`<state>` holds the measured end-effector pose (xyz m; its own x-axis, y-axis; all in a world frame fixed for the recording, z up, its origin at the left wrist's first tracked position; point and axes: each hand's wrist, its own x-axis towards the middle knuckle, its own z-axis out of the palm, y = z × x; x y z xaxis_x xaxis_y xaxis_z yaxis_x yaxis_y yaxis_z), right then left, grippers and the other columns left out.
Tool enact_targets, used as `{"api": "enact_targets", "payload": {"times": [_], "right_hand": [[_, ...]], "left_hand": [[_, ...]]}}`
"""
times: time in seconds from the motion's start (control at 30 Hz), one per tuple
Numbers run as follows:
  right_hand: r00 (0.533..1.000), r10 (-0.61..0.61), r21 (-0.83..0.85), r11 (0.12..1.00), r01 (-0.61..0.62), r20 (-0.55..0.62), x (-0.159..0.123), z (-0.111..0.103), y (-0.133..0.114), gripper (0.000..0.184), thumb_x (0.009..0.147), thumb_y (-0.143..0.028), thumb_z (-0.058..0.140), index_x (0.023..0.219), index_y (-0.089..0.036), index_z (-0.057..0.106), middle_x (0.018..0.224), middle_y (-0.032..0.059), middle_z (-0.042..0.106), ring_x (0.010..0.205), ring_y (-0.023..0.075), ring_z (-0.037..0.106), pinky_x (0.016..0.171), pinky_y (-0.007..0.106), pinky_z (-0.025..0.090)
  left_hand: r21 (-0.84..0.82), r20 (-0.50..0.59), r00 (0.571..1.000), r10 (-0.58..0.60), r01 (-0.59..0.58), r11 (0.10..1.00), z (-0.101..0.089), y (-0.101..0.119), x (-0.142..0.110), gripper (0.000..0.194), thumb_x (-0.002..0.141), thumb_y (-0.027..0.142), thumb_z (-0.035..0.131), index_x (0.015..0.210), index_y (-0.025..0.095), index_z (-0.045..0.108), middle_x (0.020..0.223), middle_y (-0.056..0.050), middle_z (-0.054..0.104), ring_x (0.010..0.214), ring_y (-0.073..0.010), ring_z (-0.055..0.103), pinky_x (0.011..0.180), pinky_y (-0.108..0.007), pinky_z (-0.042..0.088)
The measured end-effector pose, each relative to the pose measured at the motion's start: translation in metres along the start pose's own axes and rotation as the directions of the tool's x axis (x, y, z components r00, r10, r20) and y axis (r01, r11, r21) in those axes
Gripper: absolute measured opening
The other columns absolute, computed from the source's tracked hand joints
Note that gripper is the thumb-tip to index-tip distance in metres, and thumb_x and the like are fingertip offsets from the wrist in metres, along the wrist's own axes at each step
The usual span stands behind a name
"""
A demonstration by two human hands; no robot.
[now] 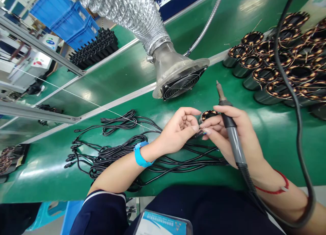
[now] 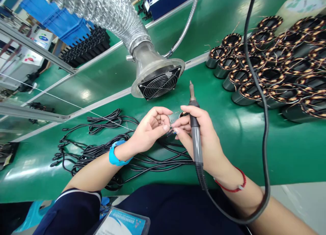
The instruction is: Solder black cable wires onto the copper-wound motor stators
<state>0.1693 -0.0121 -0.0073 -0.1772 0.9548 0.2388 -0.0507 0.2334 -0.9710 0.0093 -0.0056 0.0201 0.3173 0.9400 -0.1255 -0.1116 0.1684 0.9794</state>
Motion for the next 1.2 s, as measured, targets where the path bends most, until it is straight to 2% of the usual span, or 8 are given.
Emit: {"api": "enact_targets", "payload": {"times": [0.23, 0.37, 0.5, 0.63, 0.73, 0.97, 1.07, 1.2], "right_hand": [[0.993, -0.094, -0.116, 0.988, 0.102, 0.069, 0.002, -0.004, 0.001, 0.041, 0.086, -0.025, 0.067, 0.121, -0.027, 0.045, 0.089, -0.0009, 0.065, 0.080, 0.0139, 0.069, 0.068, 0.028, 0.061], [0.984, -0.161, -0.184, 0.968, 0.172, 0.074, 0.002, -0.005, -0.002, 0.032, 0.088, -0.026, 0.065, 0.115, -0.028, 0.047, 0.083, -0.0021, 0.064, 0.074, 0.0140, 0.067, 0.072, 0.032, 0.060], [0.979, -0.197, -0.202, 0.958, 0.203, 0.050, 0.002, -0.005, -0.004, 0.031, 0.088, -0.024, 0.064, 0.114, -0.028, 0.048, 0.084, -0.0024, 0.064, 0.071, 0.0137, 0.067, 0.069, 0.030, 0.059], [0.984, -0.177, -0.372, 0.912, 0.172, 0.022, 0.001, -0.013, -0.009, 0.037, 0.090, -0.025, 0.061, 0.126, -0.029, 0.049, 0.089, -0.0005, 0.070, 0.081, 0.0163, 0.071, 0.078, 0.032, 0.059], [0.994, -0.103, -0.549, 0.833, 0.066, -0.038, -0.002, -0.023, -0.014, 0.046, 0.095, -0.031, 0.056, 0.140, -0.029, 0.046, 0.089, 0.0015, 0.074, 0.081, 0.0182, 0.072, 0.077, 0.034, 0.059], [0.946, -0.286, -0.580, 0.801, 0.147, -0.155, -0.024, -0.037, 0.003, 0.030, 0.086, -0.028, 0.068, 0.116, -0.027, 0.067, 0.090, 0.0052, 0.072, 0.071, 0.0182, 0.068, 0.065, 0.033, 0.053], [0.916, -0.383, -0.595, 0.766, 0.241, -0.122, -0.028, -0.039, 0.014, 0.024, 0.086, -0.031, 0.067, 0.110, -0.026, 0.068, 0.080, 0.0018, 0.070, 0.057, 0.0128, 0.062, 0.051, 0.028, 0.046], [0.907, -0.417, -0.579, 0.755, 0.308, -0.061, -0.027, -0.037, 0.015, 0.018, 0.088, -0.028, 0.065, 0.106, -0.025, 0.068, 0.082, 0.0003, 0.071, 0.058, 0.0103, 0.061, 0.048, 0.024, 0.046]], "left_hand": [[-0.046, 0.046, 0.997, -0.061, 0.063, 0.997, -0.005, -0.002, 0.002, 0.056, 0.071, 0.040, 0.078, 0.112, 0.020, 0.044, 0.094, 0.000, 0.054, 0.068, -0.0056, 0.047, 0.065, -0.022, 0.043], [0.160, 0.130, 0.984, -0.124, 0.102, 0.982, -0.013, 0.010, -0.003, 0.030, 0.080, 0.035, 0.069, 0.096, 0.015, 0.054, 0.090, -0.002, 0.058, 0.077, -0.0083, 0.054, 0.073, -0.023, 0.045], [0.177, 0.266, 0.906, -0.328, 0.289, 0.941, -0.017, 0.019, -0.006, 0.022, 0.089, 0.035, 0.055, 0.082, 0.015, 0.051, 0.071, 0.001, 0.058, 0.060, -0.0060, 0.052, 0.058, -0.021, 0.041], [0.166, 0.053, 0.967, -0.250, 0.238, 0.957, -0.015, 0.012, 0.004, 0.011, 0.081, 0.020, 0.060, 0.074, 0.014, 0.053, 0.062, 0.006, 0.050, 0.056, -0.0038, 0.043, 0.055, -0.019, 0.033], [0.228, -0.086, 0.976, -0.201, 0.216, 0.949, -0.014, 0.001, 0.016, 0.010, 0.079, 0.015, 0.058, 0.070, 0.013, 0.054, 0.062, 0.006, 0.049, 0.057, -0.0039, 0.042, 0.058, -0.020, 0.032], [0.247, -0.152, 0.973, -0.174, 0.208, 0.947, -0.020, -0.011, 0.031, 0.010, 0.078, 0.014, 0.057, 0.068, 0.013, 0.055, 0.062, 0.006, 0.050, 0.057, -0.0045, 0.042, 0.059, -0.021, 0.033], [0.216, -0.148, 0.972, -0.185, 0.215, 0.953, -0.021, -0.012, 0.032, 0.010, 0.078, 0.011, 0.057, 0.068, 0.013, 0.055, 0.060, 0.006, 0.049, 0.056, -0.0042, 0.042, 0.057, -0.021, 0.032], [0.219, -0.141, 0.974, -0.179, 0.207, 0.953, -0.022, -0.012, 0.032, 0.011, 0.079, 0.011, 0.056, 0.068, 0.014, 0.056, 0.060, 0.006, 0.049, 0.055, -0.0045, 0.041, 0.057, -0.021, 0.032]]}}
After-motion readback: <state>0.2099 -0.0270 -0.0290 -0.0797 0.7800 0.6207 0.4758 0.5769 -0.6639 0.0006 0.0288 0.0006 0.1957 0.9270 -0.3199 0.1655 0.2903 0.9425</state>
